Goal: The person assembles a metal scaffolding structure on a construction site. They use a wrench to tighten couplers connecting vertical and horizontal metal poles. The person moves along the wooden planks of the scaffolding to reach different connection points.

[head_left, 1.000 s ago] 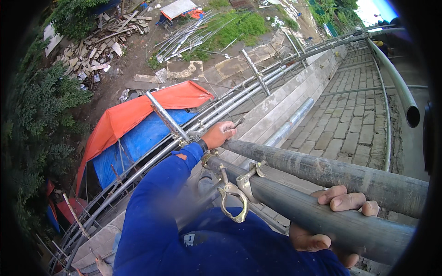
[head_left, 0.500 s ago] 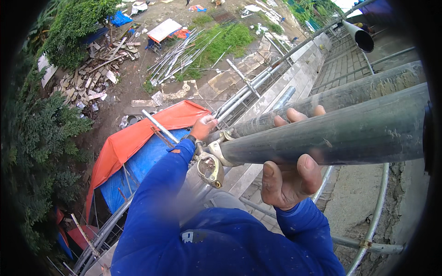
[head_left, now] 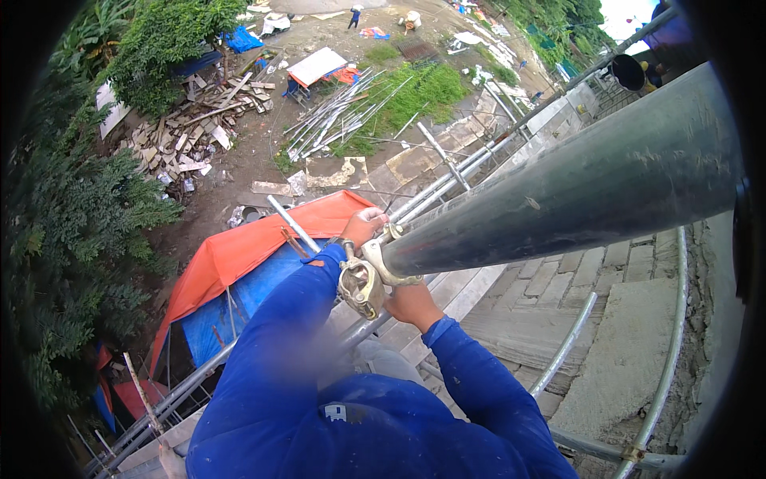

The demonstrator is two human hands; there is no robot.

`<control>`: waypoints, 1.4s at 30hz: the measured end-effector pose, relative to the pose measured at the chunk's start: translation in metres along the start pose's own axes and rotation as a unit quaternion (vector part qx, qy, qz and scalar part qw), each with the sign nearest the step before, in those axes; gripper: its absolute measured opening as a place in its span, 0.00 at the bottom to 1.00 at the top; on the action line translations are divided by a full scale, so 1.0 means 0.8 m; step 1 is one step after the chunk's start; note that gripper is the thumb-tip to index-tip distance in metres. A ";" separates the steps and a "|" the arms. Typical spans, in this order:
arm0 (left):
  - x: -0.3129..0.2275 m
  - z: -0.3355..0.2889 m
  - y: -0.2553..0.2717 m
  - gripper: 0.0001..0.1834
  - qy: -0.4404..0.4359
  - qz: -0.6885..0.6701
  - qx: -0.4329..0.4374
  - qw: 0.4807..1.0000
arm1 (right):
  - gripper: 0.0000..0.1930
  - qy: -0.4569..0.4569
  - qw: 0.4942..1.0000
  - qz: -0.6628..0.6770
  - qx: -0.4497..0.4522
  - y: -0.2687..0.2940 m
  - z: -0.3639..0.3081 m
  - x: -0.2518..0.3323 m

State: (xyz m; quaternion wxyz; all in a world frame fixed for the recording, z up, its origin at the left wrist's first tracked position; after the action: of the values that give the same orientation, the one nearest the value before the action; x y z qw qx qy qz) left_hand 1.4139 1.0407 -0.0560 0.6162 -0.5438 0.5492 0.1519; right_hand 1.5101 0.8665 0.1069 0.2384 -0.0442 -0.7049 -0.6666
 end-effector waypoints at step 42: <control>0.085 -0.230 0.092 0.09 0.052 0.170 -0.030 0.984 | 0.21 -0.207 0.886 0.233 0.344 -0.049 0.089 0.040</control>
State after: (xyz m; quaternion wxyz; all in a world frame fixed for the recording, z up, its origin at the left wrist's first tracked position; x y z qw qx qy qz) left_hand 1.2859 0.8853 -0.1144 0.5353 -0.4674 0.6605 0.2423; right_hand 1.4473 0.9223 0.0836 0.2362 -0.2591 -0.8928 -0.2829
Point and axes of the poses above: each hand's wrist, its own z-axis towards the middle knuckle, its own y-axis out of the back of the hand, x = y × z, the point moved 2 cm from there along z, towards the middle knuckle, and after that the axes turned 5 degrees about -z, right-handed, at the moved point
